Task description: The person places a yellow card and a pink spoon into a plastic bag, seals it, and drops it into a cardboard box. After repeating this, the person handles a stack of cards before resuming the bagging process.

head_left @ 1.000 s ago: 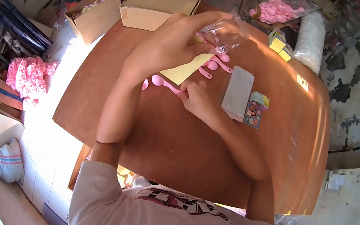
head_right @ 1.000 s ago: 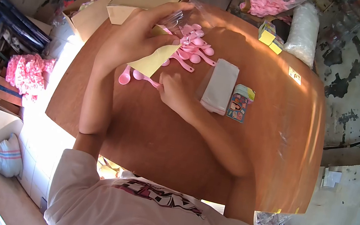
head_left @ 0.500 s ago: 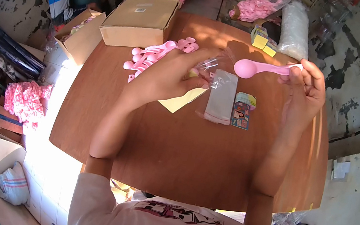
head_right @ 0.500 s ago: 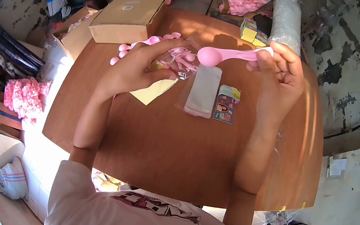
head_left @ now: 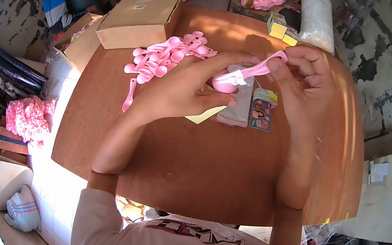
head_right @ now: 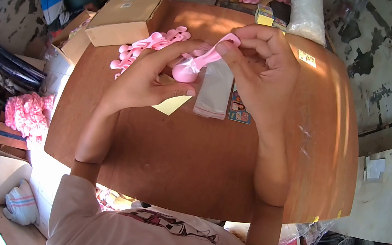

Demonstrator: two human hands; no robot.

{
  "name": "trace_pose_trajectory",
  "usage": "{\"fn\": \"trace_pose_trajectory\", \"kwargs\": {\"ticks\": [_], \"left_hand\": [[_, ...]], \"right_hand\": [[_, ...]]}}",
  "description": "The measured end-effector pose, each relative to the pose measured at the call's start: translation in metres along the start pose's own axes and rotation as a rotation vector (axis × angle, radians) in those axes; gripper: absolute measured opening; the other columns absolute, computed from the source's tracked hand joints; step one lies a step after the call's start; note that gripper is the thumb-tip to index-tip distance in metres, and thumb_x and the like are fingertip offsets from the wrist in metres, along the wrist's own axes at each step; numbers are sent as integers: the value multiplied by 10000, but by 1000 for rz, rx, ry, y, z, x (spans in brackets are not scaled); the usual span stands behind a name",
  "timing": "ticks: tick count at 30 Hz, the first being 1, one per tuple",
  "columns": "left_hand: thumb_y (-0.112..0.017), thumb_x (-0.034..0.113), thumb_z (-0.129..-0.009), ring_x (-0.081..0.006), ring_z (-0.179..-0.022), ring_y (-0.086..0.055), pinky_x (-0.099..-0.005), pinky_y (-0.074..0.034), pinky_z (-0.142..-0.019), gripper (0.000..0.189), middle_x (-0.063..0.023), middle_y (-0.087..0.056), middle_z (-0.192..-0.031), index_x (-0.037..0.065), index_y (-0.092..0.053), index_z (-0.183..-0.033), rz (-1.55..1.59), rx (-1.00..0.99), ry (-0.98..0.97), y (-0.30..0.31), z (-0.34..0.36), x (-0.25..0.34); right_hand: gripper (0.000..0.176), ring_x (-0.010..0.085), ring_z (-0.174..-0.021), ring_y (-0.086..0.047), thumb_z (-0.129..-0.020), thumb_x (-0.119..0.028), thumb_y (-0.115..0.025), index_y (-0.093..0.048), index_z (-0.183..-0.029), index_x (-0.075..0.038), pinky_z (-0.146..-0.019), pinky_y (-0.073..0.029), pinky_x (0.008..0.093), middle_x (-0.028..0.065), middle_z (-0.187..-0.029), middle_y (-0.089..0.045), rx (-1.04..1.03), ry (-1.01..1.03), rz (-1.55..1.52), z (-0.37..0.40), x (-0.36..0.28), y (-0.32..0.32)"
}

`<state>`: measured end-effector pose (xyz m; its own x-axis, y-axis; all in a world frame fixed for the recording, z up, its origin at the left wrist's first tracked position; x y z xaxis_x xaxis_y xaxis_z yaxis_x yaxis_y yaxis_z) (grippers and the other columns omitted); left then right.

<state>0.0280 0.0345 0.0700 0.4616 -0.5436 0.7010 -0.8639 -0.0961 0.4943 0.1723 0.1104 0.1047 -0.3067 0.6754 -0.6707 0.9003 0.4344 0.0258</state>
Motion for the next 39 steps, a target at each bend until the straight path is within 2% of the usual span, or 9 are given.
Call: {"fn": "trace_pose_trajectory", "kwargs": {"ticks": [6,11,14,17,21,27,31,36,39], "left_hand": [[-739,-11,-815,-134,-969,-659,-266,-578,-787,723,-119,-606,-1245,46,-386,-1442,-20,-25,191,-2,3,-10],[-736,-18,-819,-140,-974,-655,-270,-576,-757,821,-157,-564,-1275,67,-287,-1501,161,33,2,-4,1,-4],[-754,5,-809,-201,-1097,-626,-318,-554,-854,894,-169,-511,-1338,66,-220,-1522,235,-67,208,-10,2,-13],[-824,183,-771,-261,-1149,-592,-362,-502,-892,883,-167,-560,-1308,51,-322,-1484,-16,295,-222,13,1,3],[-805,112,-783,-241,-1245,-525,-372,-449,-1022,890,-163,-505,-1358,23,-277,-1494,-94,200,-115,12,3,8],[-658,42,-899,-104,-765,-656,-257,-532,-659,94,-64,-712,-834,-16,-695,-963,313,68,240,-16,4,-16],[-634,8,-909,-103,-813,-659,-244,-567,-721,110,-60,-696,-908,-57,-684,-983,173,125,68,-2,4,-11],[-632,-12,-904,-111,-800,-664,-239,-562,-732,112,-64,-699,-883,-58,-688,-990,257,108,200,4,6,-26],[-655,38,-905,-54,-672,-637,-209,-507,-444,143,-64,-692,-817,-39,-710,-1012,296,197,80,4,5,-22]], "right_hand": [[172,146,-968,-632,-782,-75,-786,-703,-925,-24,-809,-524,295,104,-911,-685,-193,298,496,5,-22,-28],[177,158,-894,-655,-823,-11,-724,-700,-998,-2,-791,-525,277,132,-960,-686,-237,-270,-84,10,18,-21],[153,151,-858,-662,-843,15,-695,-699,-995,28,-781,-521,264,133,-964,-694,-46,-40,-45,9,-6,-9],[121,138,-836,-663,-848,7,-694,-709,-964,40,-755,-520,250,121,-930,-704,-184,153,387,-3,-20,-10],[101,130,-799,-665,-848,-8,-696,-717,-935,39,-713,-517,244,98,-874,-706,-279,-131,294,9,-16,-16],[138,157,-741,-647,-828,-42,-718,-714,-948,26,-704,-510,265,95,-880,-697,-297,-20,284,16,-34,-23],[296,232,-803,-678,-822,-289,-775,-683,-811,-8,-883,-480,445,103,-837,-676,-827,226,465,27,-76,-31],[320,168,-522,-559,-849,-107,-676,-516,-573,-79,-852,-554,438,22,-579,-526,-986,446,-379,85,-134,-14],[381,134,-421,-446,-872,-115,-633,-439,-544,-107,-589,-541,339,-16,-524,-429,-405,870,-865,105,-150,12]]}}
Point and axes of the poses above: each hand's wrist, its own z-axis away from the middle knuckle, its own y-axis out of the back of the hand, x = y × z, the point moved 8 cm from there along -z, towards the middle knuckle
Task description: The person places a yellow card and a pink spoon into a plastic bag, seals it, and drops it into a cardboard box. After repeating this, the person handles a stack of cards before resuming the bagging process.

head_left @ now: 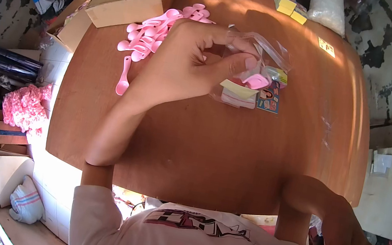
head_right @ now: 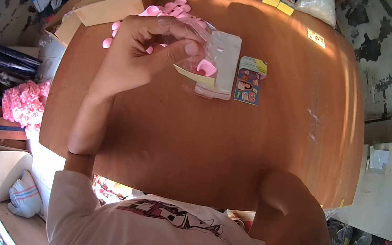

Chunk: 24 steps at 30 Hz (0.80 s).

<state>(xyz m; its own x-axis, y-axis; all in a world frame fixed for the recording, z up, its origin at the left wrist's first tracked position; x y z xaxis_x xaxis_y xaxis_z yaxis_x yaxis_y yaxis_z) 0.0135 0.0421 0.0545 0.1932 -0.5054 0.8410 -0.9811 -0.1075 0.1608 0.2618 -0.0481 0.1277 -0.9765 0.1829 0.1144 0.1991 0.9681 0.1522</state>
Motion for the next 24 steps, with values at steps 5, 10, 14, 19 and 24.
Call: {"fn": "trace_pose_trajectory", "kwargs": {"ticks": [5,10,14,19,24], "left_hand": [[-666,19,-892,-34,-702,-605,-194,-502,-522,153,-55,-691,-824,-42,-707,-1026,-150,-23,-59,1,-1,4],[-641,-3,-899,-77,-728,-643,-220,-575,-567,144,-66,-699,-861,-58,-698,-1019,-137,-29,-133,-1,0,3],[-636,-6,-901,-101,-765,-664,-241,-607,-589,145,-67,-699,-867,-60,-695,-1022,-44,-33,-25,-3,1,6],[-635,8,-906,-122,-809,-679,-262,-626,-632,151,-75,-693,-905,-60,-690,-1029,-210,-86,-88,-3,-1,6],[-639,17,-907,-101,-772,-673,-236,-584,-610,134,-67,-704,-862,-51,-702,-1003,-50,-43,8,-4,-1,0]], "right_hand": [[213,212,-655,-582,-835,82,-496,-548,-667,-38,-853,-583,333,159,-756,-574,245,-136,-206,0,27,1],[232,141,-645,-544,-798,127,-494,-524,-651,-50,-753,-574,268,69,-660,-497,37,-96,-116,-6,19,-1],[269,122,-631,-542,-796,129,-479,-515,-611,-64,-754,-555,264,44,-607,-476,-354,-17,-161,-6,21,-17],[275,117,-575,-520,-788,25,-542,-480,-548,-95,-744,-478,233,30,-569,-493,207,-196,30,3,13,-6],[386,128,-392,-374,-820,-130,-718,-445,-548,-103,-393,-350,294,-22,-509,-403,-530,-738,179,-7,39,9]]}}
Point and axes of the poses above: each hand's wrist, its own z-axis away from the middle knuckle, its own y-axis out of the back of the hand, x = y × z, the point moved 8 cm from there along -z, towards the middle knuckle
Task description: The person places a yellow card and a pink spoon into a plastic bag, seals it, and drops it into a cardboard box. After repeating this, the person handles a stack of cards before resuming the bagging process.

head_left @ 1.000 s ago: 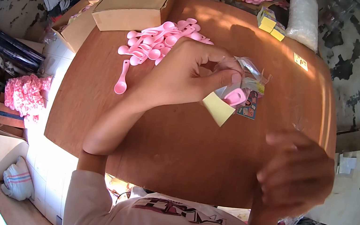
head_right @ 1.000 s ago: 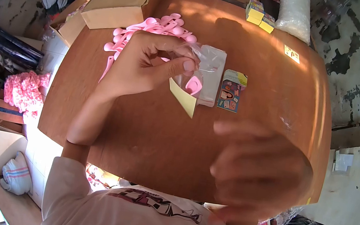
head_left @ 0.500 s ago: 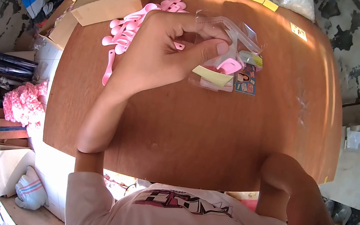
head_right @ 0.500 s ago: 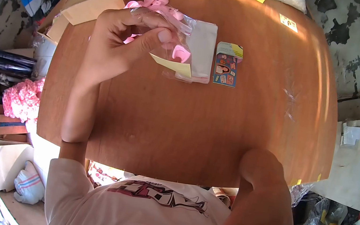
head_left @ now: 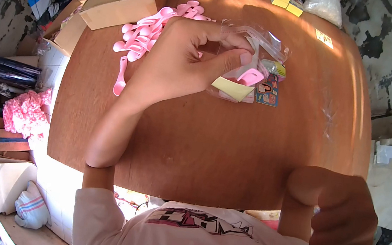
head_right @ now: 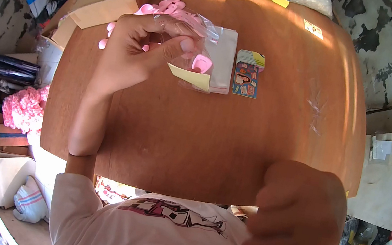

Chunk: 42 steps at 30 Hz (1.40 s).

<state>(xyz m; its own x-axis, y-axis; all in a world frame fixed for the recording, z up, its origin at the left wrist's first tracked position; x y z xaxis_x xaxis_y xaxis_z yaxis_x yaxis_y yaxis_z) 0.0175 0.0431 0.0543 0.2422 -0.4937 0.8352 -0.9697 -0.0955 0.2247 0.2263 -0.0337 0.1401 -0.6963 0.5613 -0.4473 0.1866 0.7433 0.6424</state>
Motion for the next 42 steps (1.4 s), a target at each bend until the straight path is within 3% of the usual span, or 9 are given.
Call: {"fn": "trace_pose_trajectory", "kwargs": {"ticks": [2,4,6,12,15,18,25,28,42], "left_hand": [[-644,20,-903,-92,-765,-671,-228,-565,-601,128,-63,-709,-838,-46,-708,-993,-4,10,-6,1,-1,0],[-657,14,-902,-79,-790,-642,-219,-543,-719,128,-52,-710,-905,-47,-707,-1003,-122,-38,110,-1,0,-8],[-662,32,-895,-89,-781,-657,-235,-553,-690,132,-68,-716,-882,-39,-711,-995,-91,-34,88,-5,1,-14],[-703,81,-878,-107,-783,-668,-256,-560,-692,181,-93,-721,-897,-36,-705,-1016,-140,-73,108,-20,2,-3],[-681,48,-897,-95,-821,-658,-221,-538,-735,192,-65,-711,-892,-45,-696,-1065,-109,-81,10,-22,-2,-5],[-674,50,-906,-110,-847,-664,-233,-537,-762,198,-72,-715,-913,-43,-691,-1080,97,-26,69,-19,0,-15],[-655,35,-918,-111,-843,-664,-242,-545,-770,206,-82,-715,-949,-41,-680,-1108,218,20,4,-20,0,-10],[-643,28,-925,-102,-811,-665,-230,-550,-701,210,-83,-715,-931,-41,-675,-1121,239,50,45,-20,1,-9],[-668,-12,-851,-61,-736,-641,-193,-508,-594,353,-76,-713,-815,-42,-632,-1200,-216,-67,37,-24,7,11]], "right_hand": [[465,40,-396,-317,-700,-345,-873,-472,-562,-155,-386,-177,233,-75,-522,-425,-67,-193,142,12,26,10],[419,61,-430,-398,-680,-361,-875,-549,-599,-111,-409,-275,248,-48,-542,-473,-66,-506,265,24,58,30],[394,110,-522,-532,-682,-357,-867,-617,-684,-53,-481,-384,273,20,-619,-564,460,-715,411,34,76,55],[174,126,-647,-642,-789,-120,-781,-677,-854,3,-520,-449,266,60,-732,-660,469,-620,814,17,125,49],[101,81,-663,-583,-884,-93,-694,-681,-860,5,-619,-450,227,44,-818,-681,735,-675,506,29,126,58],[111,50,-665,-570,-903,-86,-674,-681,-855,14,-608,-438,202,35,-787,-677,523,-860,578,19,117,53],[65,68,-710,-585,-875,-57,-695,-685,-850,2,-632,-449,214,26,-795,-665,688,-885,408,31,124,60],[70,140,-685,-597,-776,-29,-729,-701,-839,-44,-584,-473,255,37,-803,-633,703,-587,731,15,103,67],[139,168,-713,-554,-678,-109,-742,-641,-769,-80,-558,-476,305,-13,-806,-565,295,-377,1303,-3,100,34]]}}
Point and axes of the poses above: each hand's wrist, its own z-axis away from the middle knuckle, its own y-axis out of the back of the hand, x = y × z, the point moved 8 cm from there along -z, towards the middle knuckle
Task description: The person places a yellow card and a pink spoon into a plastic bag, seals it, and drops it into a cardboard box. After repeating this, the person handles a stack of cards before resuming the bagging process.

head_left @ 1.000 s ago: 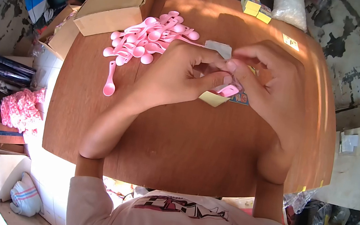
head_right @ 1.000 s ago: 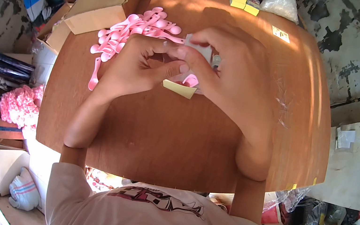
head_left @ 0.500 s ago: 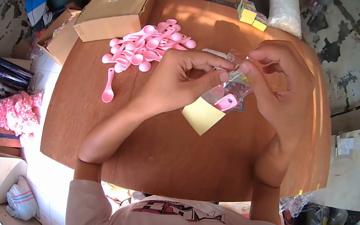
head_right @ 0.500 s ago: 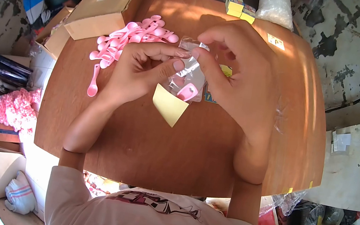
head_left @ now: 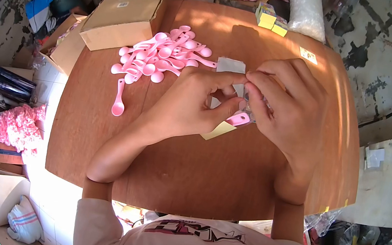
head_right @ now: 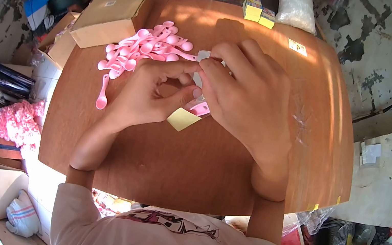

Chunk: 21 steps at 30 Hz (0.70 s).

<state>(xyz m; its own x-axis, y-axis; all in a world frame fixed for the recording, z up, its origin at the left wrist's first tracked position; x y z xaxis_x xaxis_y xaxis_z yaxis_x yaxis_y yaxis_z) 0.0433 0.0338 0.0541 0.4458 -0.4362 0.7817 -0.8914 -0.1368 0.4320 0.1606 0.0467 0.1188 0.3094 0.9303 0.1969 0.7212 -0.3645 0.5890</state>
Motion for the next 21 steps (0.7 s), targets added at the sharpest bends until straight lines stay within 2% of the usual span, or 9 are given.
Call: {"fn": "trace_pose_trajectory", "kwargs": {"ticks": [5,7,10,13,16,17,18,19,21], "left_hand": [[-645,-33,-842,-57,-743,-637,-200,-509,-583,384,-75,-713,-821,-40,-617,-1224,47,1,7,3,0,3],[-638,-26,-797,-201,-616,-686,-300,-497,-550,352,-149,-698,-731,-38,-647,-1149,64,49,-33,5,0,5],[-639,-38,-783,-235,-634,-684,-316,-502,-571,349,-166,-693,-746,-30,-653,-1131,29,11,-107,4,-1,12],[-646,-47,-782,-256,-648,-678,-333,-506,-588,361,-168,-702,-795,-3,-660,-1141,20,-4,-97,2,-1,7],[-650,-51,-798,-266,-644,-673,-345,-507,-581,352,-163,-709,-840,16,-670,-1143,25,7,-114,1,0,11],[-650,-51,-798,-266,-644,-673,-345,-507,-581,352,-163,-709,-840,16,-670,-1143,23,5,-112,2,-1,9],[-653,-49,-808,-238,-657,-681,-332,-510,-581,347,-143,-716,-850,29,-677,-1146,29,42,-172,5,-1,12],[-657,-47,-818,-211,-670,-690,-319,-514,-582,342,-124,-723,-860,42,-683,-1148,39,75,-232,6,0,15],[-658,-50,-824,-173,-697,-694,-291,-525,-602,335,-112,-726,-860,37,-685,-1146,105,76,-170,11,4,7]], "right_hand": [[150,162,-694,-547,-638,-92,-724,-625,-752,-89,-537,-466,304,-17,-785,-547,25,11,17,0,1,-4],[158,162,-682,-545,-621,-82,-715,-620,-748,-90,-529,-463,305,-18,-774,-541,39,16,18,1,2,-7],[155,167,-629,-530,-591,-57,-685,-608,-722,-90,-508,-453,314,-14,-726,-521,80,26,13,1,3,-7],[145,181,-604,-535,-577,-37,-674,-597,-692,-81,-501,-450,313,-10,-696,-526,82,-13,-29,0,7,-7],[133,189,-606,-549,-577,-22,-667,-589,-675,-68,-510,-450,288,19,-703,-553,100,-91,-225,-2,17,-2],[125,175,-623,-561,-588,-10,-665,-591,-678,-55,-531,-452,277,30,-716,-572,63,-185,-352,-1,25,-3],[117,162,-640,-574,-600,2,-663,-592,-682,-41,-552,-453,267,41,-729,-591,23,-284,-478,2,32,-6],[117,162,-640,-574,-600,2,-663,-592,-682,-41,-552,-453,267,41,-729,-591,22,-295,-474,4,34,-4],[57,138,-658,-570,-694,17,-602,-609,-742,-13,-603,-456,256,64,-747,-600,148,-402,-683,11,53,5]]}}
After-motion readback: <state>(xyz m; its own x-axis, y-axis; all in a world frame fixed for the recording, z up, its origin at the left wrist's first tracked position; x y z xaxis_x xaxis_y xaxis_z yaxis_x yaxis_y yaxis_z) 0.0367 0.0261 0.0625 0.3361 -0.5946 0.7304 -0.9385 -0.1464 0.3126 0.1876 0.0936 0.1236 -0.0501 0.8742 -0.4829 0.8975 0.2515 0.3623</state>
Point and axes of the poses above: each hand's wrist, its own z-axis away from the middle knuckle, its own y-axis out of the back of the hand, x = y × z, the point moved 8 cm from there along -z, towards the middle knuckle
